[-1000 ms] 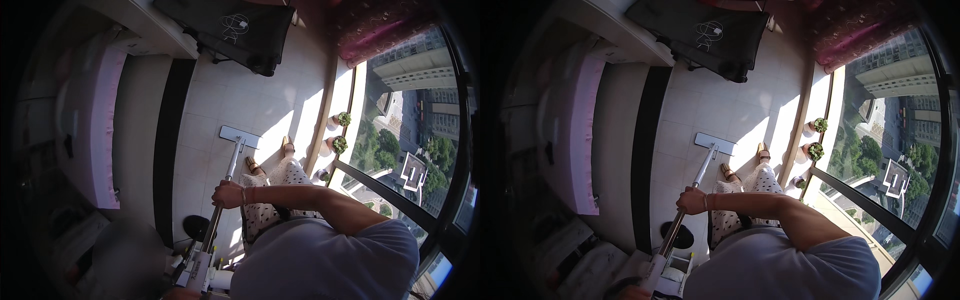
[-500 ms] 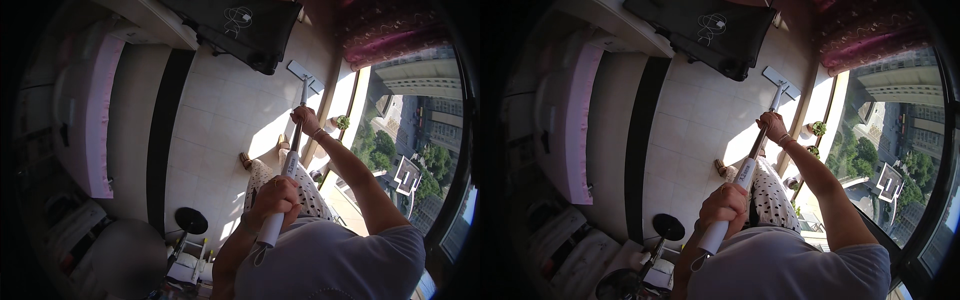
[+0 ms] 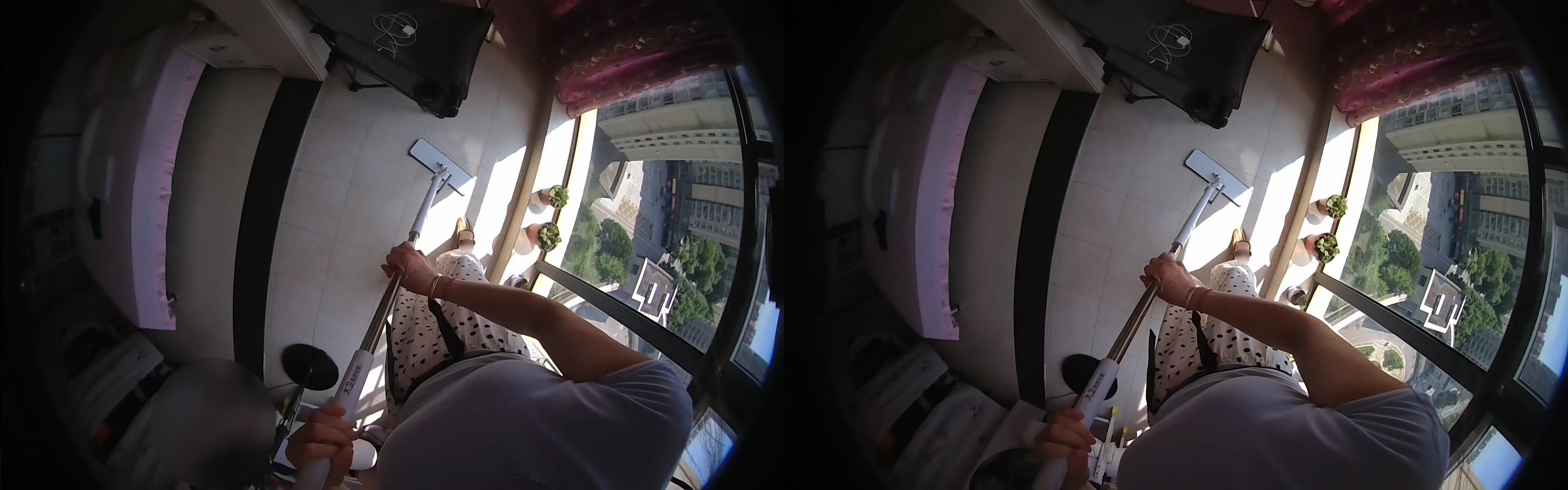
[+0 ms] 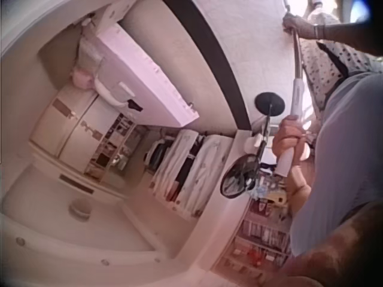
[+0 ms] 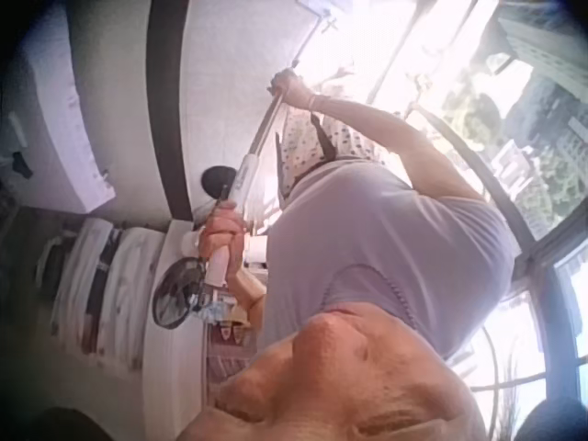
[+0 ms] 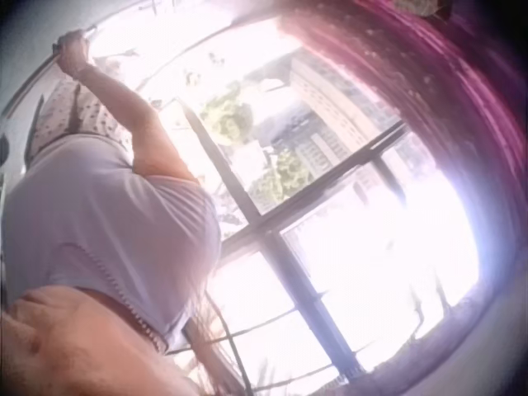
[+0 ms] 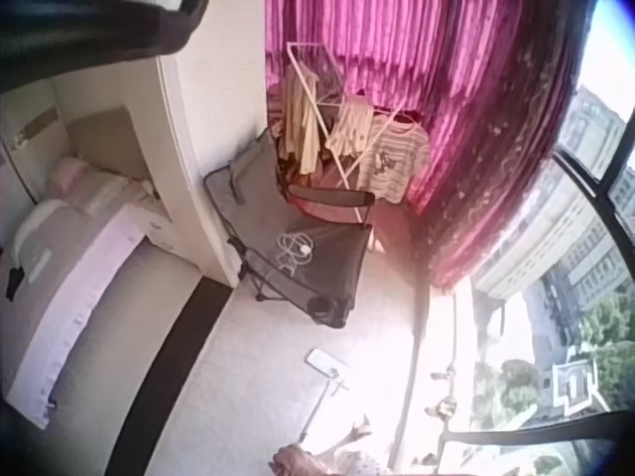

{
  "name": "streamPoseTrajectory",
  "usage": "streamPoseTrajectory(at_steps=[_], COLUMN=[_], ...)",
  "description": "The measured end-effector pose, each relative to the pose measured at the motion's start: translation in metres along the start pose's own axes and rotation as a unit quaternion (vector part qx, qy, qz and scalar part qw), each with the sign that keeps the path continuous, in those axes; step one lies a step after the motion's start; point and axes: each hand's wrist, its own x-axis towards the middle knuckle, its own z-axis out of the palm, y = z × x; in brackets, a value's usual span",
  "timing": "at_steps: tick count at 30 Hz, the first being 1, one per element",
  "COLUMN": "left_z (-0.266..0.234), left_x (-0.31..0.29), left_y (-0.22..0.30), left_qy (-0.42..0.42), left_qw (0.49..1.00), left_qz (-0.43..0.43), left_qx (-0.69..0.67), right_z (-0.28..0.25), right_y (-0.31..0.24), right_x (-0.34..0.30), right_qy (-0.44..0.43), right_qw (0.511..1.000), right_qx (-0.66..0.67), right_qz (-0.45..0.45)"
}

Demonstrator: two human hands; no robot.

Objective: The person mops the tiled floor of a bedroom using a flat mop. They systematically clean the area near a large window, around a bed with pink bedding, and past a standing fan and clothes rack. The person moves the mop back and forth to cover the floor surface.

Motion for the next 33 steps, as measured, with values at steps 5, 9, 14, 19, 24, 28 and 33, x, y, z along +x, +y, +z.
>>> streamPoseTrajectory(at_steps=[5,9,14,19,24,28,33], left_z=[-0.061,-0.068,-0.081,-0.049,0.026,0.066,0.026], left_x=[-0.052,-0.057,-0.014,0.0,0.056,0.109,0.135], left_y=[0.065,0.08,0.072,0.042,-0.014,-0.033,-0.034], left_qy=[-0.023,-0.061,-0.238,-0.096,0.04,-0.036,0.042], left_qw=[0.997,0.993,0.958,0.99,0.988,0.991,0.985], left_qz=[0.042,0.072,0.158,0.104,0.082,0.043,-0.023], left_qx=[0.053,0.066,0.031,-0.004,-0.128,-0.125,-0.166], right_z=[0.088,0.089,0.065,0.006,-0.049,-0.099,-0.078], right_y=[-0.1,-0.121,-0.113,-0.078,0.021,0.084,0.072], right_x=[-0.009,-0.004,-0.002,-0.013,-0.012,-0.017,0.031], right_qy=[-0.091,-0.167,-0.16,-0.058,0.069,0.099,0.133], right_qw=[0.99,0.969,0.979,0.997,0.996,0.994,0.988], right_qx=[0.052,0.07,0.011,0.0,0.055,-0.027,0.016], right_qz=[-0.095,-0.166,-0.128,-0.046,0.002,0.041,0.073])
